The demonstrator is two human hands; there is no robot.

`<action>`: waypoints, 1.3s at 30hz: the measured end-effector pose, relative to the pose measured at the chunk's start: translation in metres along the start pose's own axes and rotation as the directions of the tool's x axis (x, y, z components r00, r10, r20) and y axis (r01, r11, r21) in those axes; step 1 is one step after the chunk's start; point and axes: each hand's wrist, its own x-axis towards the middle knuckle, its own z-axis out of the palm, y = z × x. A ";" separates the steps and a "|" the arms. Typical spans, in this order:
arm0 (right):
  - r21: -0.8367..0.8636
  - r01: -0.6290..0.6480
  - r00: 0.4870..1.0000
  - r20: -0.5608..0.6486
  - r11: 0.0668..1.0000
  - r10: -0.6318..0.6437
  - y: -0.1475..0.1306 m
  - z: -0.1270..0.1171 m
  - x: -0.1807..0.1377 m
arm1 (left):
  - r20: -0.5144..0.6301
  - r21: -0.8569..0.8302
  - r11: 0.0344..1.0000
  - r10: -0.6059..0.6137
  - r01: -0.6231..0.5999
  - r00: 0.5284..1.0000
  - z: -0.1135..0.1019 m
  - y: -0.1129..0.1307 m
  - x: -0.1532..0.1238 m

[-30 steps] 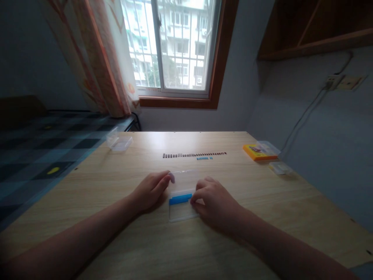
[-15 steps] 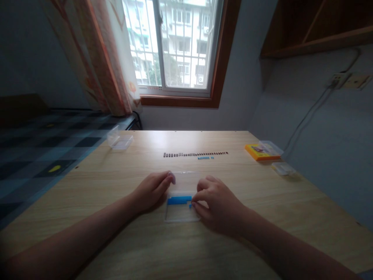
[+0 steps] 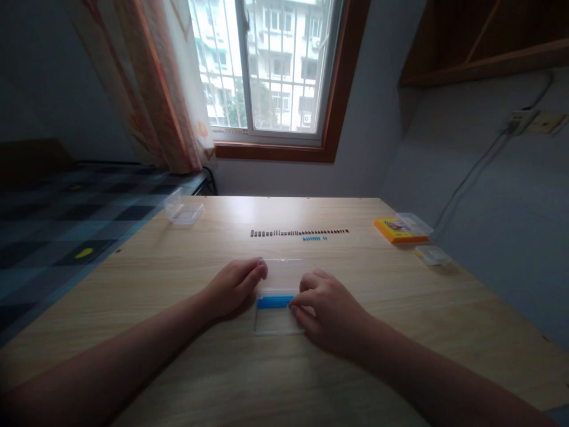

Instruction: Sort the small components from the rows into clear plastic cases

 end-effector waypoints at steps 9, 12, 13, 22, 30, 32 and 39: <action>0.037 -0.006 1.000 -0.004 0.999 0.006 0.002 0.004 0.001 | -0.003 -0.009 1.000 0.007 -0.007 1.000 0.000 0.001 0.000; 0.041 -0.004 1.000 -0.003 0.999 0.004 0.002 0.004 0.001 | -0.007 -0.007 1.000 0.008 -0.008 1.000 0.000 0.001 0.000; 0.041 -0.004 1.000 -0.002 0.999 0.004 0.002 0.005 0.001 | -0.006 -0.006 1.000 0.009 -0.009 1.000 0.000 0.001 0.000; 0.052 -0.017 1.000 0.007 0.999 0.017 0.005 0.007 0.001 | -0.010 0.000 1.000 0.009 -0.009 1.000 0.000 0.002 0.000; 0.066 -0.021 1.000 -0.003 0.998 0.021 0.005 0.007 0.001 | -0.010 -0.005 1.000 0.005 -0.005 1.000 0.001 0.001 0.000; 0.068 -0.019 1.000 -0.004 0.997 0.020 0.005 0.007 0.001 | -0.011 -0.005 1.000 0.004 -0.004 1.000 0.001 0.001 0.000; 0.080 -0.013 1.000 -0.008 0.997 0.014 0.007 0.009 0.000 | -0.012 -0.006 1.000 0.006 -0.007 1.000 0.000 0.002 0.000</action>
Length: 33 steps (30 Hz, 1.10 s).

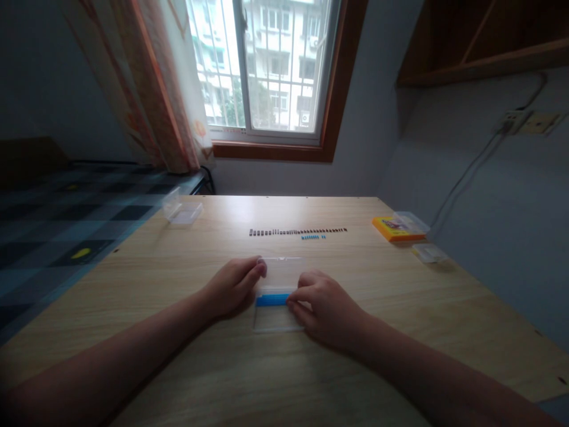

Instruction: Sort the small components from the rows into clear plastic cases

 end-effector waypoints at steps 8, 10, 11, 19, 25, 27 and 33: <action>0.060 -0.038 0.998 -0.045 0.997 0.041 -0.003 -0.003 0.001 | 0.005 0.007 1.000 -0.003 0.003 1.000 0.000 0.000 -0.001; 0.063 -0.034 0.997 -0.064 0.997 0.038 -0.002 -0.005 0.000 | 0.007 0.007 1.000 -0.007 0.007 1.000 -0.001 0.000 -0.001; 0.050 -0.027 0.997 -0.071 0.998 0.030 -0.001 -0.006 0.000 | 0.008 0.007 1.000 -0.009 0.009 1.000 -0.001 0.000 -0.001; -0.211 -0.008 0.999 -0.038 0.977 0.000 -0.004 -0.011 -0.002 | 0.017 0.016 1.000 -0.015 0.015 1.000 -0.001 -0.001 0.000; -0.200 0.040 0.995 -0.087 0.979 -0.058 -0.007 -0.011 -0.001 | 0.021 0.022 1.000 -0.020 0.019 1.000 -0.001 0.000 0.000; -0.127 0.072 0.974 -0.203 0.989 -0.097 -0.002 -0.014 0.000 | 0.021 0.023 1.000 -0.020 0.020 1.000 -0.001 0.000 0.000; -0.012 -0.048 0.828 -0.560 0.999 0.033 0.048 -0.017 0.008 | 0.019 0.029 0.999 -0.015 0.015 1.000 -0.002 -0.001 -0.001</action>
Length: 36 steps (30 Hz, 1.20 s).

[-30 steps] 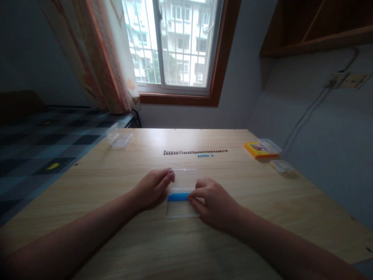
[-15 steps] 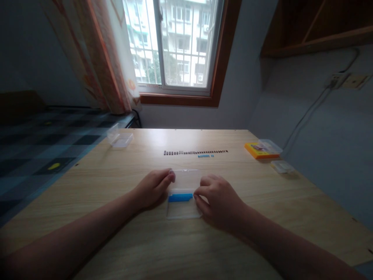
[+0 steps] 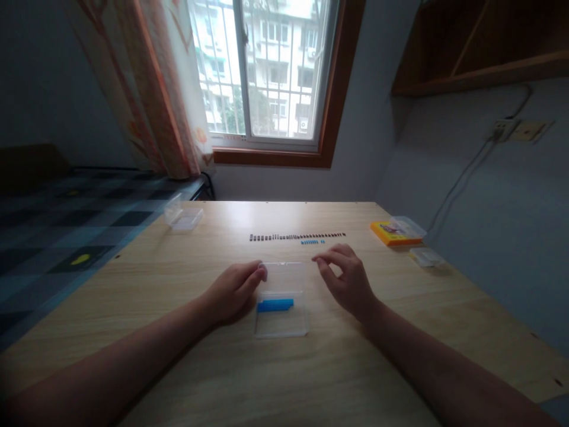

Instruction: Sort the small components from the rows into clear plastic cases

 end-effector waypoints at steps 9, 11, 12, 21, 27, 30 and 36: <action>-0.217 -0.062 0.990 0.112 0.974 0.088 0.050 0.030 0.007 | -0.037 0.015 1.000 -0.020 0.021 0.999 0.002 -0.001 -0.001; -0.245 -0.026 0.988 0.140 0.969 0.062 0.052 0.035 0.011 | -0.043 0.019 0.999 -0.024 0.025 0.999 0.001 -0.001 -0.001; -0.259 -0.012 0.987 0.152 0.966 0.053 0.053 0.037 0.014 | -0.046 0.021 0.999 -0.026 0.027 0.999 0.001 0.000 -0.001; -0.363 0.017 0.971 0.228 0.932 0.071 0.064 0.065 0.040 | -0.070 0.037 0.998 -0.048 0.051 0.996 0.000 0.001 -0.001; -0.377 0.046 0.961 0.269 0.925 0.062 0.063 0.068 0.043 | -0.075 0.036 0.998 -0.055 0.058 0.996 0.000 0.000 -0.001; -0.364 0.074 0.958 0.283 0.928 0.035 0.062 0.065 0.043 | -0.070 0.032 0.998 -0.052 0.054 0.996 0.001 -0.001 -0.001; -0.345 0.071 0.966 0.257 0.936 0.022 0.064 0.064 0.043 | -0.073 0.039 0.998 -0.051 0.054 0.996 0.000 0.000 -0.002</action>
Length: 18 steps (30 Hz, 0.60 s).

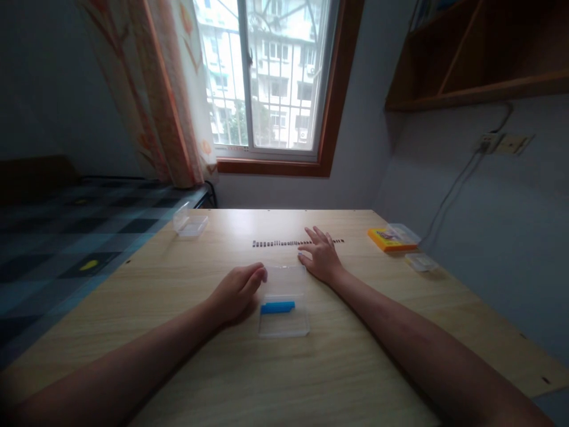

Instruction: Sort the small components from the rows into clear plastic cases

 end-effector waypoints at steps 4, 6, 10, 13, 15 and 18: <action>0.022 -0.001 1.000 -0.021 1.000 0.001 0.000 0.002 0.000 | 0.005 0.015 1.000 -0.002 0.002 1.000 0.000 0.000 -0.001; 0.031 0.001 0.999 -0.042 1.000 0.001 -0.001 0.003 -0.001 | 0.007 0.023 1.000 0.000 0.000 1.000 0.000 0.000 -0.001; 0.030 -0.037 0.989 -0.142 0.999 0.041 -0.002 -0.004 -0.004 | 0.005 0.030 1.000 0.008 -0.008 1.000 0.000 0.000 -0.001; 0.099 -0.063 0.942 -0.324 0.993 0.092 -0.007 -0.026 -0.010 | 0.006 0.026 1.000 0.012 -0.012 1.000 0.000 0.000 -0.001; 0.185 -0.017 0.893 -0.440 0.983 0.098 -0.013 -0.048 -0.017 | 0.010 0.020 1.000 0.012 -0.012 1.000 0.001 0.000 -0.001; 0.286 0.086 0.893 -0.446 0.954 0.053 -0.031 -0.085 -0.032 | 0.019 0.007 1.000 0.007 -0.007 1.000 0.001 0.001 -0.001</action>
